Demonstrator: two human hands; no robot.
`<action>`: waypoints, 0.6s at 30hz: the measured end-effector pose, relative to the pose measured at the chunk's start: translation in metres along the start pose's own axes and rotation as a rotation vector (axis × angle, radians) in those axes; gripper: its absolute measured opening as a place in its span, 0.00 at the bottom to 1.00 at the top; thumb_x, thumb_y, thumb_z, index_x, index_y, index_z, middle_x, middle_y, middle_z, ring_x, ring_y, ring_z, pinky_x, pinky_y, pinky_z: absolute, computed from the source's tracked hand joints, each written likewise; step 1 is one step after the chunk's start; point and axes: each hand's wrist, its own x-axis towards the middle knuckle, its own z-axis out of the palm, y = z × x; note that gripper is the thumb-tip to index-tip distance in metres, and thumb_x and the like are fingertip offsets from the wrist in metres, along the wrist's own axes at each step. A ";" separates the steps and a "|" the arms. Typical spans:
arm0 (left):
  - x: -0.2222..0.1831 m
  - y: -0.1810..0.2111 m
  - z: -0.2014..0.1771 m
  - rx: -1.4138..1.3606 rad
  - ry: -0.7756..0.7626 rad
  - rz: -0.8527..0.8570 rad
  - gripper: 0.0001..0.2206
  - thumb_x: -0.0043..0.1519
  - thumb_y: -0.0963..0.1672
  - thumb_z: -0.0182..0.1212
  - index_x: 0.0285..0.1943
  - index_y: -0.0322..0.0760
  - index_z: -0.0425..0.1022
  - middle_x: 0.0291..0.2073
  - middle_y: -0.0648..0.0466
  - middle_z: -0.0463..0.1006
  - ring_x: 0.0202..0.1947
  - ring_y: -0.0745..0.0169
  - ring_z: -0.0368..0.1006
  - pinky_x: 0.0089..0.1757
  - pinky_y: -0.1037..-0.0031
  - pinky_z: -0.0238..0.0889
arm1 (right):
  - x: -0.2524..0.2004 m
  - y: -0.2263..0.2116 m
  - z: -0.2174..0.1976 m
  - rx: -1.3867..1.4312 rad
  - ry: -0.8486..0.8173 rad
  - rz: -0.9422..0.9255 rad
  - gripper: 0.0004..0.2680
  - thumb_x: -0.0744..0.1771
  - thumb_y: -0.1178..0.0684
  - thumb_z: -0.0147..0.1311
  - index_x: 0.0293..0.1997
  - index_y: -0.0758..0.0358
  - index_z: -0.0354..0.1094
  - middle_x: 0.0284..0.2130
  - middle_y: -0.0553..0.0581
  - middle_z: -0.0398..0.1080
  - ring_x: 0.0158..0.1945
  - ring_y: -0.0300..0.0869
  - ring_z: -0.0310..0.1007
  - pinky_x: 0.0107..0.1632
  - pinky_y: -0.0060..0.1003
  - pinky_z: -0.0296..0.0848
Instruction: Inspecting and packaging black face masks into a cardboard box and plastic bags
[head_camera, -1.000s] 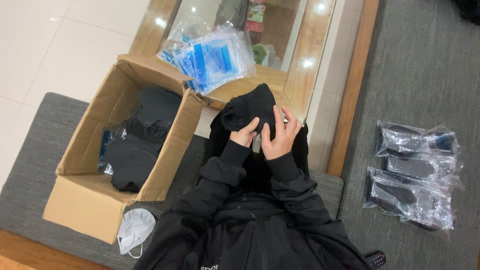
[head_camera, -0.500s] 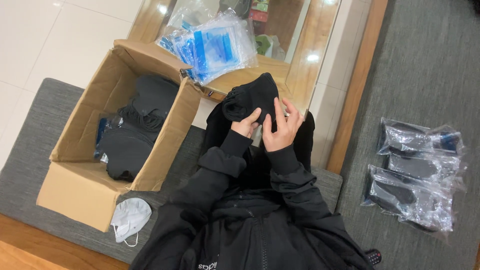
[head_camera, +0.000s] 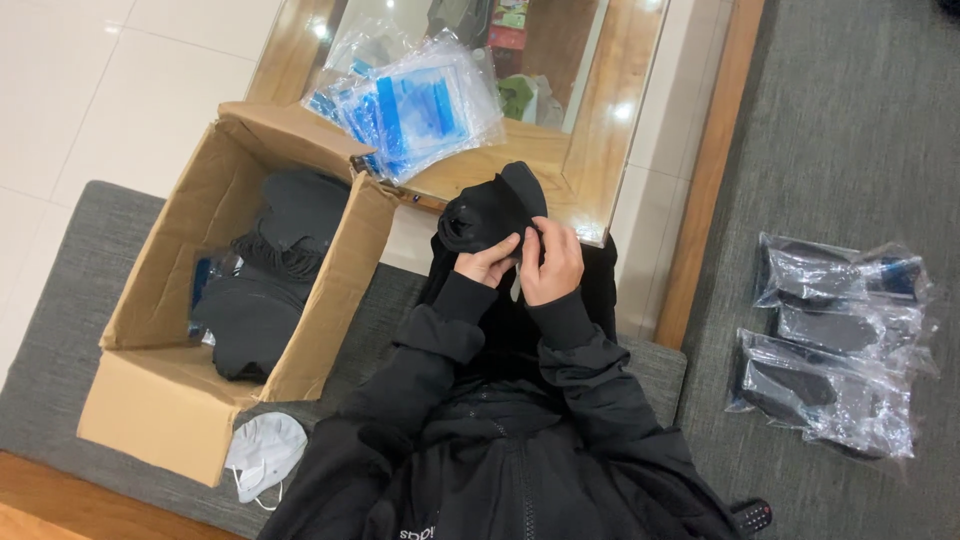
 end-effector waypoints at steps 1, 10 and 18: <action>0.000 0.002 0.000 0.003 -0.005 -0.003 0.33 0.53 0.35 0.79 0.69 0.32 0.69 0.62 0.38 0.73 0.58 0.34 0.72 0.53 0.44 0.71 | 0.000 0.002 0.000 -0.003 0.005 0.002 0.05 0.69 0.58 0.55 0.49 0.60 0.72 0.33 0.53 0.69 0.35 0.48 0.70 0.39 0.40 0.71; -0.007 0.030 0.001 -0.071 0.202 -0.194 0.35 0.55 0.34 0.75 0.72 0.31 0.61 0.60 0.30 0.73 0.52 0.25 0.76 0.49 0.42 0.76 | 0.001 0.049 0.010 0.463 0.001 0.420 0.04 0.71 0.55 0.53 0.51 0.59 0.67 0.28 0.60 0.76 0.26 0.43 0.75 0.30 0.33 0.75; -0.005 0.042 0.005 -0.133 0.279 -0.116 0.34 0.54 0.33 0.75 0.68 0.24 0.61 0.58 0.32 0.74 0.54 0.30 0.75 0.53 0.43 0.72 | -0.004 0.155 0.020 0.052 -0.070 0.736 0.08 0.69 0.49 0.56 0.50 0.57 0.65 0.18 0.48 0.71 0.18 0.41 0.73 0.28 0.36 0.73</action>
